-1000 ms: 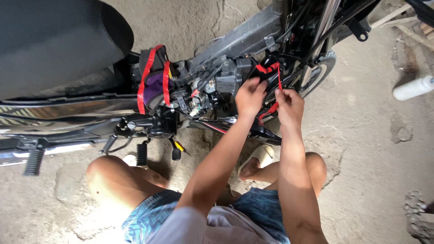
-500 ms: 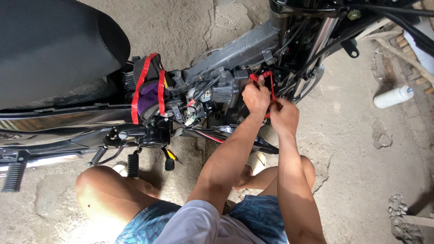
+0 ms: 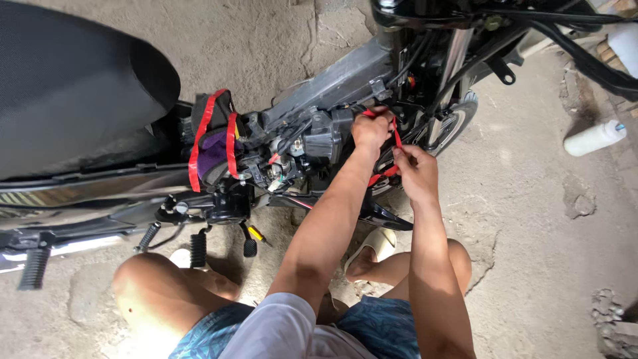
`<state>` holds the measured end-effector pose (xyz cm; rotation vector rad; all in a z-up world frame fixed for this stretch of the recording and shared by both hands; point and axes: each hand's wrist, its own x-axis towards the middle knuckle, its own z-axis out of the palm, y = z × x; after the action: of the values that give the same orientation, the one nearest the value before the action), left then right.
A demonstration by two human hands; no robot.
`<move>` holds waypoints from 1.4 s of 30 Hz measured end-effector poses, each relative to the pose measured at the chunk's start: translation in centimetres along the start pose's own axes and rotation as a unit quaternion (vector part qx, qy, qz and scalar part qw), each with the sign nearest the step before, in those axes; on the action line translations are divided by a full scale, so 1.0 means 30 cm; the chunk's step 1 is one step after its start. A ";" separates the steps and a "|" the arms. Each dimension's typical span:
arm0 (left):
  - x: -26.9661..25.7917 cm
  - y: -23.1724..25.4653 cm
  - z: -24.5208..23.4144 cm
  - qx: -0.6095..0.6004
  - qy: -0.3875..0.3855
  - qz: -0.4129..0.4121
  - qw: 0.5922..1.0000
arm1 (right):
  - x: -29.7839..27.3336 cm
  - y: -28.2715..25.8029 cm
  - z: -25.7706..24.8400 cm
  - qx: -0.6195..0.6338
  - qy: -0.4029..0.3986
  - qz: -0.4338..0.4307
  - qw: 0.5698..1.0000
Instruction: The person organizes and ties electrical wires and a red ribbon on the frame of a motorcycle by hand.
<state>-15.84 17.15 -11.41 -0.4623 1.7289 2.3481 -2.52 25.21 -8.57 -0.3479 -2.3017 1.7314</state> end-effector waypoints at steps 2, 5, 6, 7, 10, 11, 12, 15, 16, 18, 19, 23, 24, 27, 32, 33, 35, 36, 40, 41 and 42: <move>-0.020 -0.006 -0.001 0.007 0.012 0.008 1.000 | 0.007 0.006 -0.001 0.008 0.005 -0.002 1.000; -0.011 -0.027 0.002 0.014 0.035 0.044 0.998 | -0.004 0.030 0.001 -0.041 0.010 -0.035 0.998; -0.010 -0.048 -0.005 0.017 0.033 0.041 0.998 | -0.011 0.039 0.006 -0.028 0.003 -0.037 0.999; 0.002 -0.056 -0.009 0.072 0.061 0.088 0.992 | -0.005 0.041 0.011 -0.013 -0.005 -0.043 0.999; 0.037 -0.100 0.000 0.098 0.093 0.140 0.981 | -0.006 0.045 0.031 0.039 -0.004 -0.018 0.999; 0.045 -0.122 0.005 0.067 0.097 0.142 0.983 | -0.013 0.044 0.031 0.040 -0.004 -0.017 0.999; 0.061 -0.136 0.001 0.069 0.097 0.141 0.983 | -0.021 0.042 0.034 0.018 0.002 -0.005 1.000; 0.120 -0.130 0.022 -0.082 0.009 -0.016 0.996 | -0.019 0.017 0.039 -0.007 0.005 -0.002 1.000; 0.134 -0.124 0.013 -0.093 0.012 -0.039 0.995 | -0.019 0.012 0.037 -0.010 0.000 -0.005 1.000; 0.150 -0.106 0.034 -0.101 0.009 -0.060 0.993 | -0.014 0.005 0.036 -0.041 0.013 -0.009 0.999; 0.151 -0.102 0.044 -0.077 0.037 -0.080 0.993 | -0.014 0.006 0.036 -0.073 0.021 -0.009 0.997; 0.135 -0.098 0.035 -0.126 0.021 -0.080 0.989 | -0.002 0.025 0.043 -0.063 0.035 -0.026 0.997; 0.134 -0.088 0.036 -0.123 0.018 -0.079 0.989 | 0.005 0.030 0.045 -0.051 0.032 -0.029 0.998; 0.087 -0.075 0.011 -0.106 -0.011 -0.050 0.993 | -0.008 0.054 0.046 -0.050 0.037 -0.025 0.998; -0.085 -0.017 -0.008 -0.050 0.049 0.001 0.998 | -0.033 0.069 0.030 -0.055 0.034 -0.002 0.998; -0.105 -0.004 -0.011 -0.050 0.051 0.000 0.997 | -0.040 0.073 0.027 -0.064 0.035 -0.001 0.997; -0.133 0.010 -0.015 -0.037 0.071 -0.008 0.997 | -0.050 0.078 0.014 -0.073 0.033 0.002 0.997; -0.142 0.009 -0.016 -0.037 0.073 -0.010 0.997 | -0.051 0.077 0.001 -0.060 0.034 -0.005 0.998; -0.129 -0.036 -0.032 -0.073 0.030 -0.006 0.997 | -0.051 0.065 -0.061 -0.044 0.063 -0.024 0.997; -0.115 -0.051 -0.036 -0.080 0.005 0.005 0.997 | -0.047 0.055 -0.080 -0.043 0.065 -0.024 0.997; -0.107 -0.074 -0.045 -0.079 0.003 0.006 0.997 | -0.044 0.043 -0.100 -0.057 0.068 -0.016 0.996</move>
<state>-11.92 16.63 -12.60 -0.4858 1.5584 2.5052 -0.21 27.83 -9.07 -0.4321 -2.3001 1.5164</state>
